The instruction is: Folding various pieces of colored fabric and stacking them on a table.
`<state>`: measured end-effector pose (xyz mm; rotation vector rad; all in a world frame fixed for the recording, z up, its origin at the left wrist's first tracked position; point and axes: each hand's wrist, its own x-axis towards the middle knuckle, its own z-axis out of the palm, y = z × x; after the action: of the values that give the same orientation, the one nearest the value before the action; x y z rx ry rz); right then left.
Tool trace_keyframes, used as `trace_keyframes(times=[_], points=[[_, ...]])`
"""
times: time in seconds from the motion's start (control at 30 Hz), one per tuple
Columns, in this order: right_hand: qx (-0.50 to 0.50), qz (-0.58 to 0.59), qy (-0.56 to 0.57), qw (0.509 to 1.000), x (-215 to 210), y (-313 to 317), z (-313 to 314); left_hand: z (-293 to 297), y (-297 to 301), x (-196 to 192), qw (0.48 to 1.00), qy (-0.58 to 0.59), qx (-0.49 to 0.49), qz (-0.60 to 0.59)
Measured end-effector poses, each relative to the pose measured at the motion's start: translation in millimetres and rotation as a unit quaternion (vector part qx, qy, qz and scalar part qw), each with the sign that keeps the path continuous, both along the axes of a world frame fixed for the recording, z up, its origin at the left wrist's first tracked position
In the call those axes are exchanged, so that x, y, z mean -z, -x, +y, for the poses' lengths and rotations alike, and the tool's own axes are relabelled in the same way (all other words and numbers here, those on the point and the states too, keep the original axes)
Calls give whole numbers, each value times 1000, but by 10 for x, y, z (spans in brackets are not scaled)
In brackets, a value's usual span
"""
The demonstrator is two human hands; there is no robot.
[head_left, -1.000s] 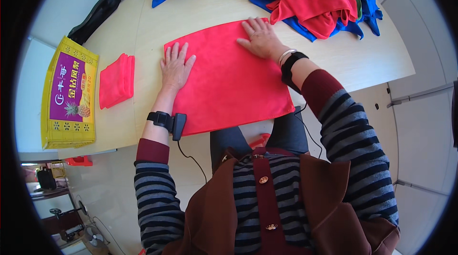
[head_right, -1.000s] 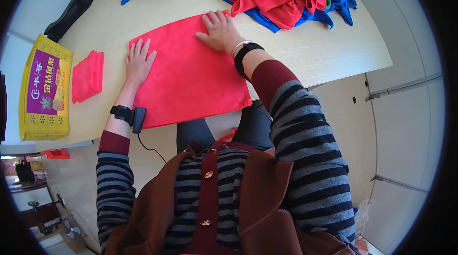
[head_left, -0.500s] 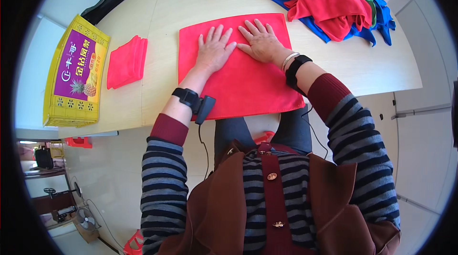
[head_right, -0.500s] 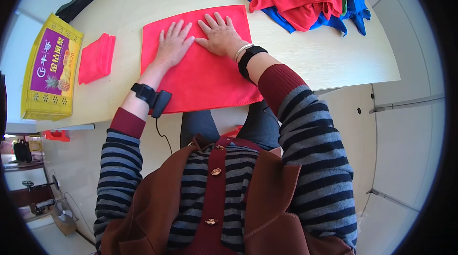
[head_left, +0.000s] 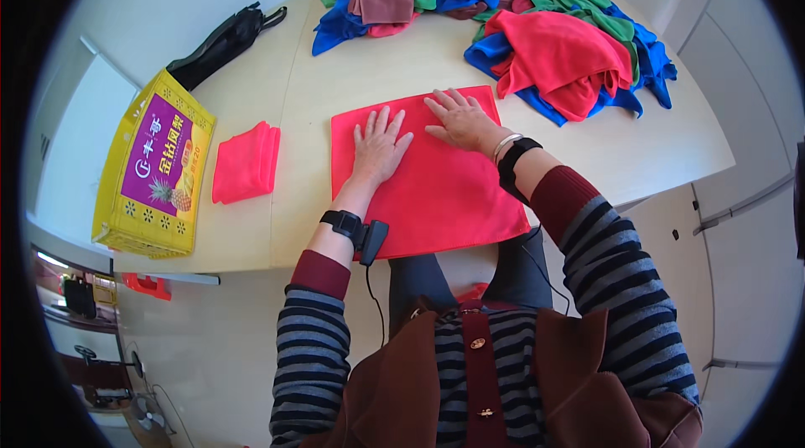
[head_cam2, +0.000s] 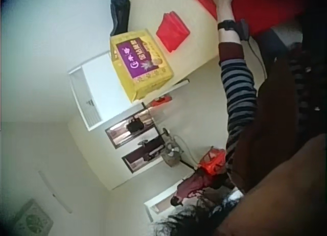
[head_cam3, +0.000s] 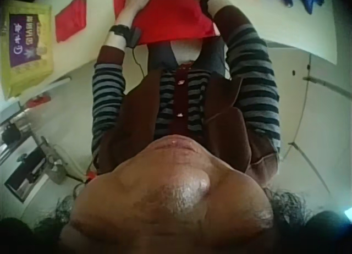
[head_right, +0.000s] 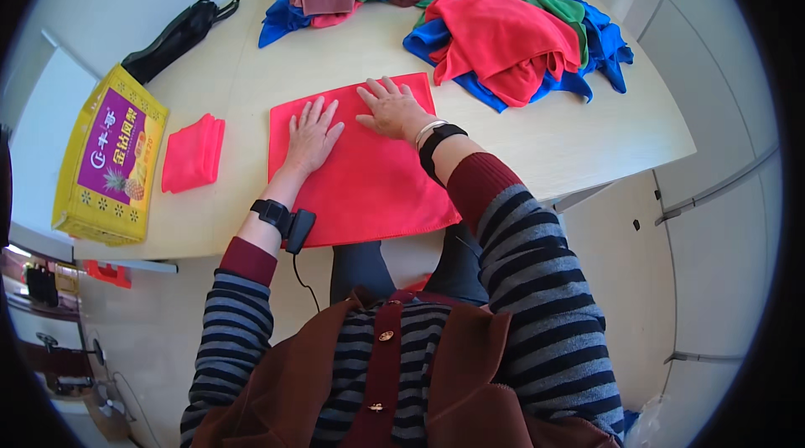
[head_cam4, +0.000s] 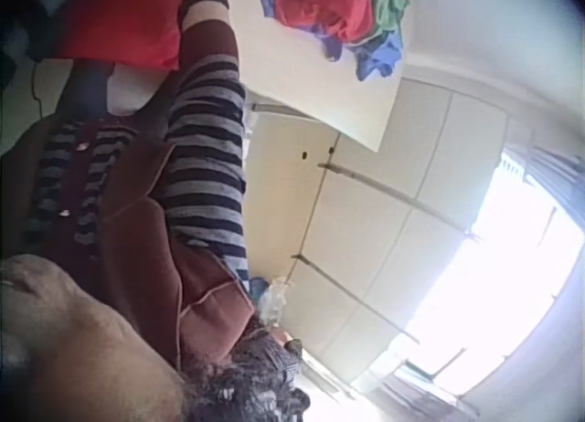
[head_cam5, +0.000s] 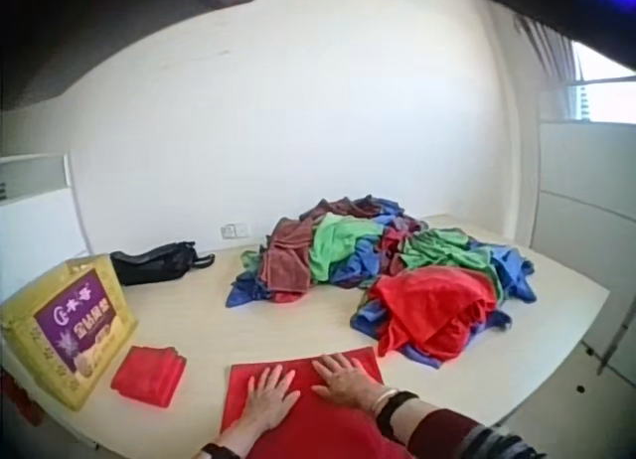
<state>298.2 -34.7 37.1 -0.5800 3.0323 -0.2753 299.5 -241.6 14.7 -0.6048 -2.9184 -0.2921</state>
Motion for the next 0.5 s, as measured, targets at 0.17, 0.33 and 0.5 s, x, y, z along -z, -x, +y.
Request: trace_keyframes(times=[0.17, 0.33, 0.5], points=[[13, 11, -42, 999, 22, 40, -54, 57, 162, -20, 999, 39, 12, 4], [17, 61, -43, 997, 134, 204, 0, 127, 252, -9, 999, 36, 32, 0], [14, 47, -39, 998, 96, 90, -15, 109, 189, -2, 999, 35, 34, 3]])
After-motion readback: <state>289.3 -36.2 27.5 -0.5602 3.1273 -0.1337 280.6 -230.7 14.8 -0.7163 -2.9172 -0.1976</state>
